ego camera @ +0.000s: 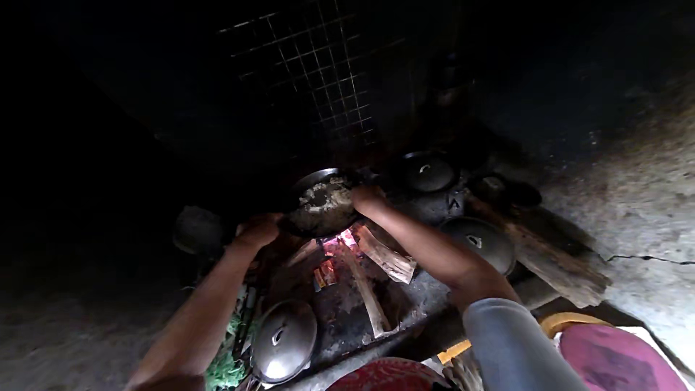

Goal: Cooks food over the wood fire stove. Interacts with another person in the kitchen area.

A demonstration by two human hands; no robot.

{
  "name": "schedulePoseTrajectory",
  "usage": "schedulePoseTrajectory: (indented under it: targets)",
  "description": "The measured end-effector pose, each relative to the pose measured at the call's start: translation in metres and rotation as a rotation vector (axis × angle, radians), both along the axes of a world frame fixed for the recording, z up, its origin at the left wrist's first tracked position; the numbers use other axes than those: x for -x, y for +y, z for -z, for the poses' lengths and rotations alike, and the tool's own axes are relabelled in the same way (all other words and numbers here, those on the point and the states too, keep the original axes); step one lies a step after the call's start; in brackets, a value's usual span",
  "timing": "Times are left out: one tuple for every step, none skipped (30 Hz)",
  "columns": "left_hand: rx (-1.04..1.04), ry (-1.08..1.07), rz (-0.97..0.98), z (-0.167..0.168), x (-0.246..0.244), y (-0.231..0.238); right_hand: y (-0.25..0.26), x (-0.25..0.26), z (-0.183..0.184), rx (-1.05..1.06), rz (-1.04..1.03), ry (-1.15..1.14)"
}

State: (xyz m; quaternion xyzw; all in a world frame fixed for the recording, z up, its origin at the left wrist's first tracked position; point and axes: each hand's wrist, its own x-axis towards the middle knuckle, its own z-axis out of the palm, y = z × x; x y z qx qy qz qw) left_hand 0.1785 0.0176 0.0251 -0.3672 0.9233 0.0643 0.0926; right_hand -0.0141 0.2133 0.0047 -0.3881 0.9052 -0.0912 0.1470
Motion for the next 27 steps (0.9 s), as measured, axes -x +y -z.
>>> schedulePoseTrajectory:
  targets:
    - [0.055, 0.011, -0.006, -0.013, -0.006, -0.002, 0.005, -0.001, -0.006, -0.007, -0.032, 0.017]
    - [0.115, 0.001, -0.006, -0.021, -0.009, -0.005, 0.011, -0.003, -0.011, -0.02, -0.068, 0.03]
    - [0.167, -0.029, -0.019, -0.026, -0.008, -0.007, 0.016, -0.007, -0.015, -0.045, -0.102, 0.033]
    - [0.202, -0.062, -0.041, -0.025, -0.005, -0.01, 0.02, -0.012, -0.016, -0.076, -0.134, 0.022]
    - [0.221, -0.082, -0.062, -0.018, -0.002, -0.013, 0.023, -0.017, -0.014, -0.091, -0.165, 0.007]
    - [0.238, -0.098, -0.08, -0.008, 0.002, -0.015, 0.026, -0.023, -0.007, -0.079, -0.192, -0.008]
    - [0.249, -0.113, -0.092, 0.002, 0.005, -0.02, 0.028, -0.029, 0.0, -0.058, -0.208, -0.021]
    - [0.252, -0.129, -0.1, 0.01, 0.006, -0.027, 0.03, -0.035, 0.005, -0.047, -0.226, -0.027]
    - [0.23, -0.137, -0.111, 0.016, 0.006, -0.033, 0.033, -0.04, 0.006, -0.057, -0.247, -0.027]
    - [0.194, -0.141, -0.111, 0.021, 0.005, -0.04, 0.035, -0.041, 0.008, -0.064, -0.269, -0.012]
    - [0.144, -0.143, -0.101, 0.026, 0.002, -0.049, 0.037, -0.039, 0.011, -0.06, -0.29, 0.007]
    - [0.078, -0.154, -0.09, 0.028, -0.001, -0.053, 0.037, -0.037, 0.012, -0.07, -0.292, -0.004]
    - [0.004, -0.159, -0.081, 0.027, -0.006, -0.054, 0.036, -0.035, 0.016, -0.069, -0.286, -0.021]
    - [-0.074, -0.175, -0.078, 0.026, -0.011, -0.052, 0.033, -0.034, 0.021, -0.062, -0.27, -0.044]
    - [-0.16, -0.196, -0.088, 0.024, -0.014, -0.048, 0.028, -0.035, 0.027, -0.055, -0.241, -0.068]
    - [-0.24, -0.207, -0.113, 0.022, -0.016, -0.043, 0.021, -0.038, 0.032, -0.052, -0.211, -0.086]
    - [-0.306, -0.19, -0.148, 0.022, -0.016, -0.038, 0.014, -0.041, 0.039, -0.05, -0.191, -0.097]
    - [-0.351, -0.161, -0.181, 0.024, -0.014, -0.033, 0.007, -0.045, 0.041, -0.067, -0.179, -0.102]
    - [-0.366, -0.124, -0.201, 0.028, -0.013, -0.03, 0.002, -0.048, 0.042, -0.081, -0.177, -0.114]
    - [-0.358, -0.091, -0.207, 0.031, -0.012, -0.029, -0.001, -0.05, 0.042, -0.082, -0.176, -0.125]
    - [-0.347, -0.068, -0.207, 0.031, -0.011, -0.028, -0.003, -0.049, 0.043, -0.07, -0.172, -0.133]
    - [-0.327, -0.044, -0.193, 0.029, -0.011, -0.029, -0.003, -0.047, 0.041, -0.062, -0.164, -0.146]
    - [-0.288, -0.025, -0.163, 0.025, -0.012, -0.029, -0.001, -0.045, 0.037, -0.05, -0.157, -0.158]
    - [-0.233, -0.012, -0.121, 0.021, -0.013, -0.032, 0.003, -0.042, 0.033, -0.029, -0.146, -0.164]
    - [-0.181, -0.011, -0.077, 0.015, -0.014, -0.033, 0.006, -0.04, 0.027, -0.011, -0.127, -0.171]
    - [-0.131, 0.001, -0.047, 0.008, -0.015, -0.032, 0.009, -0.039, 0.018, 0.005, -0.094, -0.177]
    - [-0.079, 0.022, -0.028, 0.001, -0.016, -0.03, 0.01, -0.037, 0.01, 0.022, -0.067, -0.174]
